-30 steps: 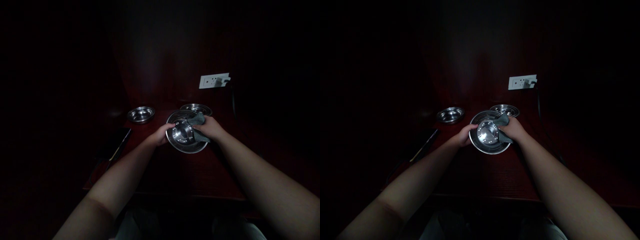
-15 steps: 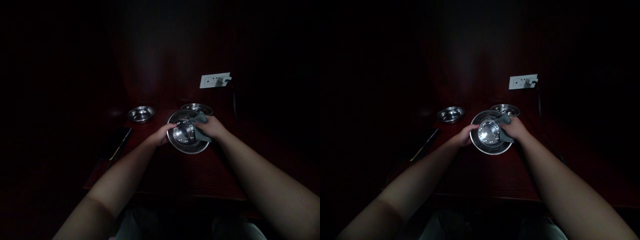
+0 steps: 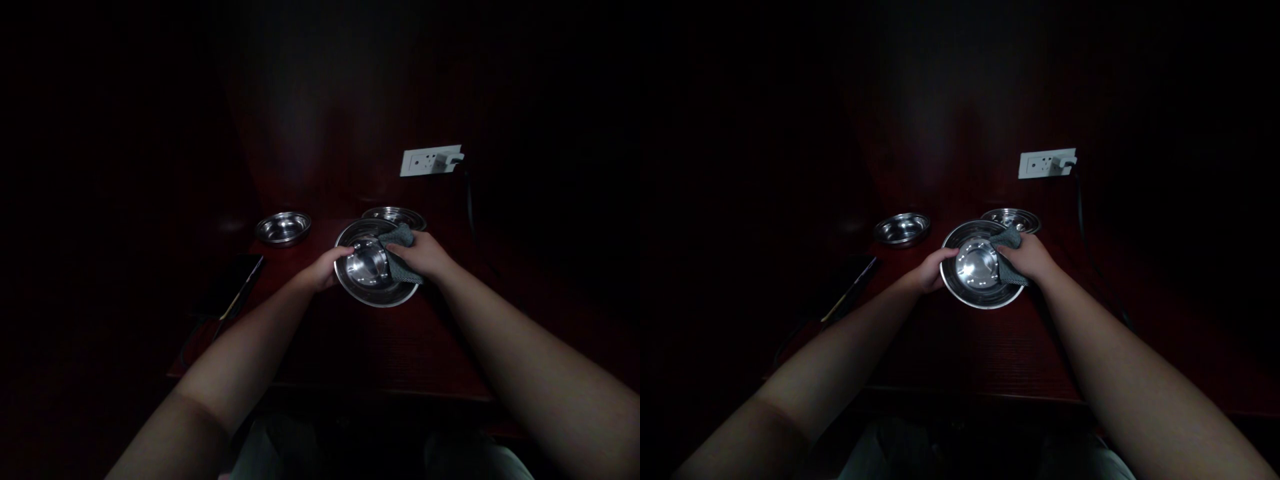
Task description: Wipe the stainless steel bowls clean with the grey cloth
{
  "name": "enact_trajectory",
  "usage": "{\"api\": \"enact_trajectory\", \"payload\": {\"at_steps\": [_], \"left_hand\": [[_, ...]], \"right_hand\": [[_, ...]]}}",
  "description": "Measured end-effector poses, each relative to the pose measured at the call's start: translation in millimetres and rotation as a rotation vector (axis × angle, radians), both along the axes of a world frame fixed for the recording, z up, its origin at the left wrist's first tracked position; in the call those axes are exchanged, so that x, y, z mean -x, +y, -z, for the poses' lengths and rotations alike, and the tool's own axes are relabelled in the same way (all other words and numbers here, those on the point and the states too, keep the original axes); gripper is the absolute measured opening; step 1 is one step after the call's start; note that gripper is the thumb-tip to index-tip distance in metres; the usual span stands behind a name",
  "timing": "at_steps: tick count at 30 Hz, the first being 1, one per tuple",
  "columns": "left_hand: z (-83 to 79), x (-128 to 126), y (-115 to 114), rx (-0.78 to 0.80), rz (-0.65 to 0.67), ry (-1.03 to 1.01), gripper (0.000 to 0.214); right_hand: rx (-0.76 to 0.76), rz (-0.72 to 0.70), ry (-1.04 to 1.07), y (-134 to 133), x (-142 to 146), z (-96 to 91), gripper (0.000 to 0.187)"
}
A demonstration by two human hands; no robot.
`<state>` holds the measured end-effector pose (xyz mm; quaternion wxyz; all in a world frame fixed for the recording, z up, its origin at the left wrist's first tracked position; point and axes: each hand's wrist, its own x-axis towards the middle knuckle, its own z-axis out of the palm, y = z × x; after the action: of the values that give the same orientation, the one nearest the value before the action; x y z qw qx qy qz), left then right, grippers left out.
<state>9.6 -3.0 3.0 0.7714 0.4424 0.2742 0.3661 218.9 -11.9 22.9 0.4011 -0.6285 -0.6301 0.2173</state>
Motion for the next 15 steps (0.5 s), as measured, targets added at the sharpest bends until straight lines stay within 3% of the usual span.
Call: {"api": "enact_trajectory", "payload": {"at_steps": [15], "left_hand": [[0.1, -0.2, -0.4, -0.020, 0.000, -0.012, 0.034]], "right_hand": [[0.010, 0.019, 0.001, -0.5, 0.5, -1.7, 0.029]]}}
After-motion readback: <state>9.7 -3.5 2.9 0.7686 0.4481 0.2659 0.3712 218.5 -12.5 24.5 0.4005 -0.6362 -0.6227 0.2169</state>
